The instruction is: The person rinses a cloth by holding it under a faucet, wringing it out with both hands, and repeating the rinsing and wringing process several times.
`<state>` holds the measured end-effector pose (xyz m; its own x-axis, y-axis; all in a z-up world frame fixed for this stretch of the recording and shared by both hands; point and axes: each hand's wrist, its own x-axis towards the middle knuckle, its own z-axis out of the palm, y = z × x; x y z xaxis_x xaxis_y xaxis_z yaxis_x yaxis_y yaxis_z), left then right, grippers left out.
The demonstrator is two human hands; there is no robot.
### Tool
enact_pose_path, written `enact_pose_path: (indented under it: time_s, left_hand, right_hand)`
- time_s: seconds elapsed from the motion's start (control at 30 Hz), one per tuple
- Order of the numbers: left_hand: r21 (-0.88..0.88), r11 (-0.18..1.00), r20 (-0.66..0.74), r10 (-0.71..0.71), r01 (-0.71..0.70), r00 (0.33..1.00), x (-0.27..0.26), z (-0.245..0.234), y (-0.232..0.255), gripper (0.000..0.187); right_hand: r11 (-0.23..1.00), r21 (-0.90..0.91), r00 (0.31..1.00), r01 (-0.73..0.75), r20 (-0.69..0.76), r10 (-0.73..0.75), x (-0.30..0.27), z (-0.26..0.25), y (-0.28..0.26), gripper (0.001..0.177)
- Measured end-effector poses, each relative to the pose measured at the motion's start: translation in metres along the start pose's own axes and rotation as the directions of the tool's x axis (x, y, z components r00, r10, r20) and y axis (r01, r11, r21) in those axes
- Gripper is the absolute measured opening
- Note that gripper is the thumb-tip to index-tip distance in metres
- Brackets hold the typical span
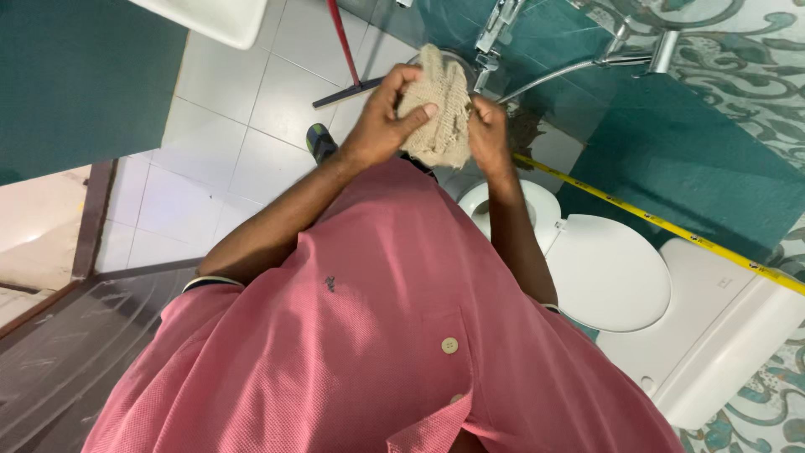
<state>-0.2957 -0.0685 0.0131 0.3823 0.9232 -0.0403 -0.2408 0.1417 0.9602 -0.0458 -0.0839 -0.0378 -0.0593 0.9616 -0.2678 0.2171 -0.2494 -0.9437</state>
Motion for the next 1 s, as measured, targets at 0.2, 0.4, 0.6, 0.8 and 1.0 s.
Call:
enact_pose_path:
  time_s: [0.2,0.4,0.6,0.8,1.0]
  left_hand:
    - [-0.035,0.993,-0.159,0.108,-0.115,0.981,-0.011,-0.08,0.026,0.023]
    - [-0.296,0.944,-0.026,0.143,-0.144,0.989,-0.005,-0.072,0.08,0.021]
    - [0.055,0.953,0.001,0.298,-0.298,0.955,0.031,-0.047,0.097,0.018]
    - [0.158,0.987,-0.118,0.055,-0.036,0.991,0.031,-0.075,0.084,0.02]
    - [0.522,0.853,-0.161,0.103,-0.004,0.982,0.028,-0.05,0.066,0.033]
  right_hand:
    - [0.971,-0.056,0.944,0.234,-0.225,-0.241,0.002,0.026,-0.106,0.044]
    - [0.844,0.312,0.898,0.436,-0.085,-0.432,-0.01,-0.003,-0.205,0.045]
    - [0.882,0.329,0.937,0.339,-0.029,-0.349,0.018,0.025,-0.196,0.04]
    - [0.92,0.331,0.977,0.213,-0.063,-0.204,0.01,0.001,-0.147,0.036]
    - [0.929,0.346,0.991,0.132,-0.066,-0.116,-0.011,-0.024,-0.119,0.034]
